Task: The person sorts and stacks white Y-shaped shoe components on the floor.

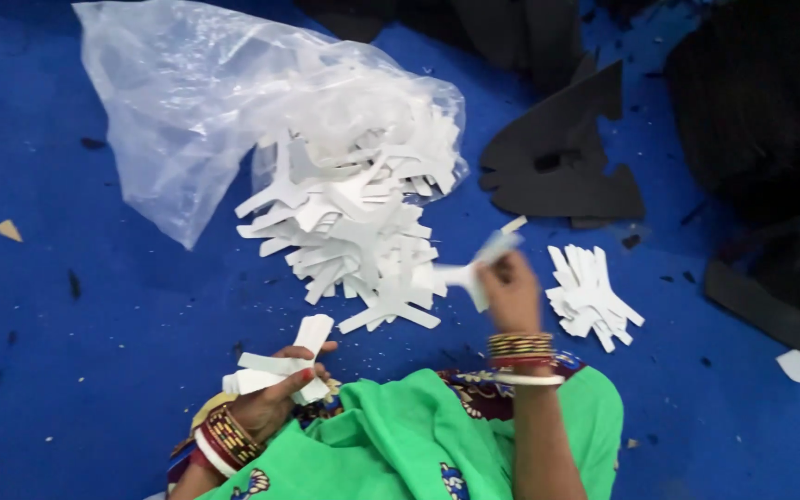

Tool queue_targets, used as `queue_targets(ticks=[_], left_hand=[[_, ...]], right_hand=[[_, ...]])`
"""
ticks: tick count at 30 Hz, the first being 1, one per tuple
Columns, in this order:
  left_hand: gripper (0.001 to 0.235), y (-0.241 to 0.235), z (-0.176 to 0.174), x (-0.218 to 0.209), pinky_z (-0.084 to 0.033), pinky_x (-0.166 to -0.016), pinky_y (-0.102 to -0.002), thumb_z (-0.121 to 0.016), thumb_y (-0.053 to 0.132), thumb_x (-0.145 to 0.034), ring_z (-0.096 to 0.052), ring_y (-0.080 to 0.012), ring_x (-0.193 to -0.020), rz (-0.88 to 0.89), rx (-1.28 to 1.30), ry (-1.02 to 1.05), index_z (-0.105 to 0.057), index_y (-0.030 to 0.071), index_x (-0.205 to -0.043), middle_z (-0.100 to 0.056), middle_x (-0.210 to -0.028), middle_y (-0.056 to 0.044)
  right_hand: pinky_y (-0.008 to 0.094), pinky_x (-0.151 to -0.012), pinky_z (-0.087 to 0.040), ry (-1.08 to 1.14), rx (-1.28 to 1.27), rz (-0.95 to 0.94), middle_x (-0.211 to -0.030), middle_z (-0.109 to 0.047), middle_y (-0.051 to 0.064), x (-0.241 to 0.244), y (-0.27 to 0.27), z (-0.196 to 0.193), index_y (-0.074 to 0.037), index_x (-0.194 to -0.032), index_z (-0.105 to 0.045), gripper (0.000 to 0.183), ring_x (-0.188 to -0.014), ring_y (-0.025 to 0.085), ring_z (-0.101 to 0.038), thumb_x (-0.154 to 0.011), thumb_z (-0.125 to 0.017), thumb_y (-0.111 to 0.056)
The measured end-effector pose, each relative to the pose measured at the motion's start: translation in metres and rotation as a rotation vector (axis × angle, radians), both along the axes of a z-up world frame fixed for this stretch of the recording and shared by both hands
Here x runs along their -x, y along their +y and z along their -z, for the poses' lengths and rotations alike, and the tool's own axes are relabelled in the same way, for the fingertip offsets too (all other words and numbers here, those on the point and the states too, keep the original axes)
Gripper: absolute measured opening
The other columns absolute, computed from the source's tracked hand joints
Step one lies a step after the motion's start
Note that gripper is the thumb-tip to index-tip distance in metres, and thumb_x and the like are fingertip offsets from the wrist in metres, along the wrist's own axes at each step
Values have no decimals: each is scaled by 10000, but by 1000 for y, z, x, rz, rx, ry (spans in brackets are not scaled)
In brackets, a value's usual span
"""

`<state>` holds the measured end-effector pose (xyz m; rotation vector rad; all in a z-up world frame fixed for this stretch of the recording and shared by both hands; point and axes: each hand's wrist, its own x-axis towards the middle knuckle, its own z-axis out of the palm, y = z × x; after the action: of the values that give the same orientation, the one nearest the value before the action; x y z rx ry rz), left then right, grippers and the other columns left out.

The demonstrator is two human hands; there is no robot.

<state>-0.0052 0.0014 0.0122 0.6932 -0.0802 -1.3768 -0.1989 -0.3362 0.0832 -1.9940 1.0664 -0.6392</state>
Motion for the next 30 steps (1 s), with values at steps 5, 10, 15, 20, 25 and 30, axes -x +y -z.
queue_targets(ticks=[5, 10, 15, 20, 25, 30], left_hand=[[298, 1, 5, -2, -599, -902, -427, -734, 85, -888, -718, -258, -997, 29, -145, -114, -626, 38, -1162, -609, -1435, -212], [366, -3, -8, -4, -603, -888, -416, -728, 125, -863, -721, -245, -967, 33, -166, -94, -628, 52, -1208, -627, -1396, -194], [432, -8, -3, -1, -607, -841, -376, -756, 153, -857, -732, -230, -921, 33, -154, -93, -638, 48, -1260, -714, -1150, -138], [448, -6, -10, 3, -581, -723, -296, -813, 130, -871, -704, -156, -806, 61, -145, -249, -671, 38, -1285, -718, -903, -41], [377, 11, 18, 3, -594, -773, -302, -742, 155, -925, -697, -150, -889, 26, -128, -276, -635, 68, -1276, -710, -1001, -41], [263, 22, 84, 9, -583, -765, -332, -613, 206, -1047, -671, -192, -951, -15, -150, -355, -601, 53, -1261, -683, -1085, -87]], right_hand=[[310, -703, -587, -365, -460, 543, -1010, -708, 115, 100, -90, 4, -14, -1310, -605, 446, -811, 179, -685, -891, -739, -86], [433, -831, -567, -133, -401, 839, -1175, -652, 220, 167, -119, 35, 8, -1358, -554, 624, -985, 315, -663, -806, -811, -128], [668, -930, -438, 567, 220, 1043, -1339, -497, 361, 132, -82, 18, 92, -1383, -472, 899, -1194, 558, -519, -682, -917, -252], [387, -806, -550, 48, 319, 113, -1105, -685, 107, 3, 35, -35, -94, -1137, -734, 118, -994, 243, -663, -1020, -721, -111], [308, -641, -581, -86, -19, -581, -1004, -659, 70, -97, 181, -67, -45, -1114, -690, 341, -851, 184, -681, -799, -804, -102], [403, -782, -553, 3, 169, -812, -1009, -651, 86, -120, 211, -51, -64, -1102, -723, 379, -942, 294, -642, -749, -849, -122]])
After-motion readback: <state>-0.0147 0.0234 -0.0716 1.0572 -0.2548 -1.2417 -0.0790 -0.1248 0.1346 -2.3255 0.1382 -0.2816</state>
